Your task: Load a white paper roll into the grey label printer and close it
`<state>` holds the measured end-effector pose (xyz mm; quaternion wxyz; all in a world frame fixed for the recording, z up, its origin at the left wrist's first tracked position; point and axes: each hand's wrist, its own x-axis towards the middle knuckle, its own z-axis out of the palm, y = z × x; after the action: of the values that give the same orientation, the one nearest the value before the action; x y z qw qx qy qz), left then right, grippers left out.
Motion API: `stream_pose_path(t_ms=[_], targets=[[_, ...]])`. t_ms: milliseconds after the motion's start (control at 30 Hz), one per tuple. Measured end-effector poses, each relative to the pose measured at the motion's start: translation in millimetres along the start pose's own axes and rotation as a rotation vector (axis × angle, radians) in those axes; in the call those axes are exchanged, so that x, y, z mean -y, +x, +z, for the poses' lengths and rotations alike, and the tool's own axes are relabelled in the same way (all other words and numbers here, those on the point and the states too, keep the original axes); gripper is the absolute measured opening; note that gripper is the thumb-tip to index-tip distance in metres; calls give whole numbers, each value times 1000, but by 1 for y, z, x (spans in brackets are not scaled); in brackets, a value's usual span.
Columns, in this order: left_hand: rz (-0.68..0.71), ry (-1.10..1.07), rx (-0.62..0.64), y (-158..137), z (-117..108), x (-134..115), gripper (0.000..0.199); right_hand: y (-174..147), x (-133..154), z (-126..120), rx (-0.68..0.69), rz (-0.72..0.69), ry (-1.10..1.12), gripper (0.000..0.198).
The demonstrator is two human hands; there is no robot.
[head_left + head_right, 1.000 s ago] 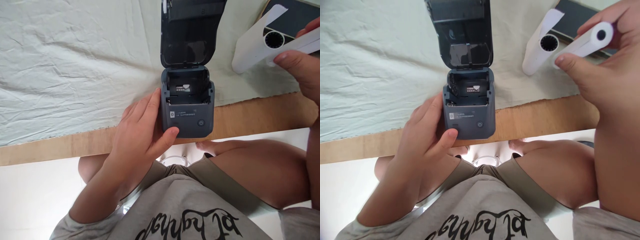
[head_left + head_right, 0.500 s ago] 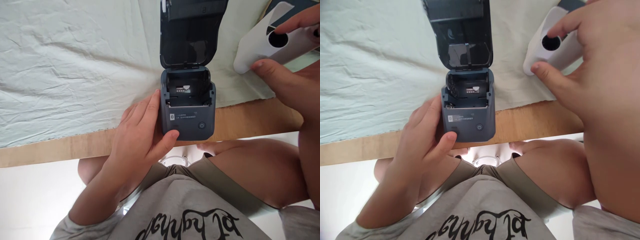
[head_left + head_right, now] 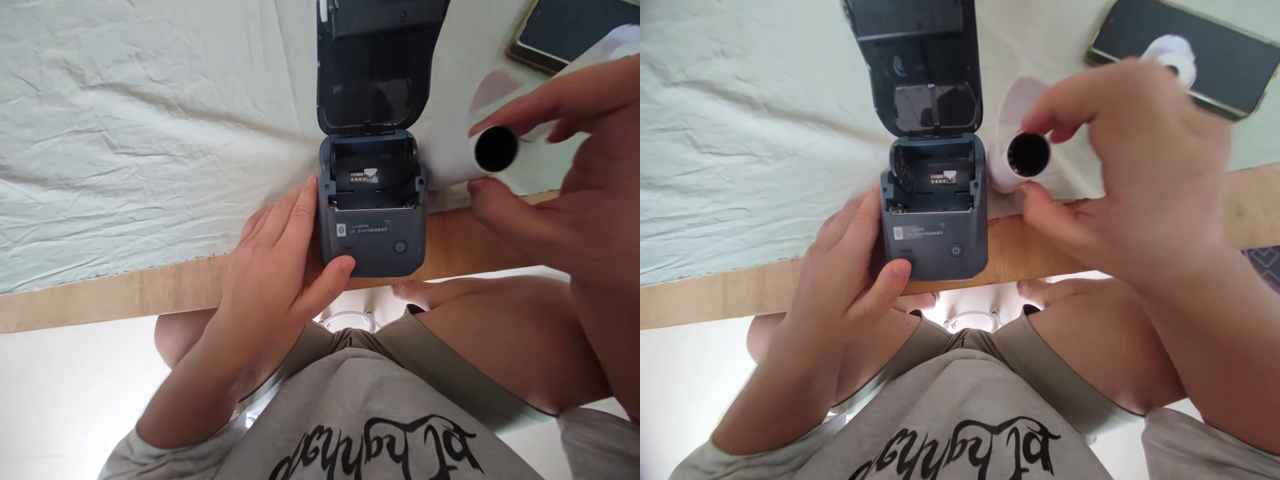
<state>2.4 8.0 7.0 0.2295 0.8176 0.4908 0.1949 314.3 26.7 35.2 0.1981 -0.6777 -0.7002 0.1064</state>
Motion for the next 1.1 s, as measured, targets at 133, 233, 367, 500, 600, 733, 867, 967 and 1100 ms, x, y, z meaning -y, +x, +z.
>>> stream_pose_path(t_ms=[133, 233, 367, 500, 600, 733, 867, 967, 1100], targets=[[-12, -10, 34, 1, -2, 0, 79, -1, 3, 13, 24, -259, 98, 32], [5, -10, 40, 2, -3, 1, 82, 0, -4, 21, -9, -342, 63, 29], [7, -7, 49, 2, -3, 2, 82, 4, -14, 28, 44, -286, 255, 34], [13, -11, 45, 1, -4, 3, 84, 8, -20, 31, 103, -381, 303, 41], [31, -10, 41, 0, -3, 5, 83, 8, -21, 31, 31, -485, 158, 32], [42, 8, 38, -2, -2, 7, 80, 6, -21, 30, 46, -436, 197, 45], [49, 26, 40, -2, -1, 6, 81, 6, -22, 30, 42, -477, 176, 46], [63, 26, 41, -1, -1, 5, 82, 6, -25, 31, 14, -506, 131, 44], [62, 34, 40, -1, -1, 4, 83, 4, -26, 31, 66, -400, 248, 57]])
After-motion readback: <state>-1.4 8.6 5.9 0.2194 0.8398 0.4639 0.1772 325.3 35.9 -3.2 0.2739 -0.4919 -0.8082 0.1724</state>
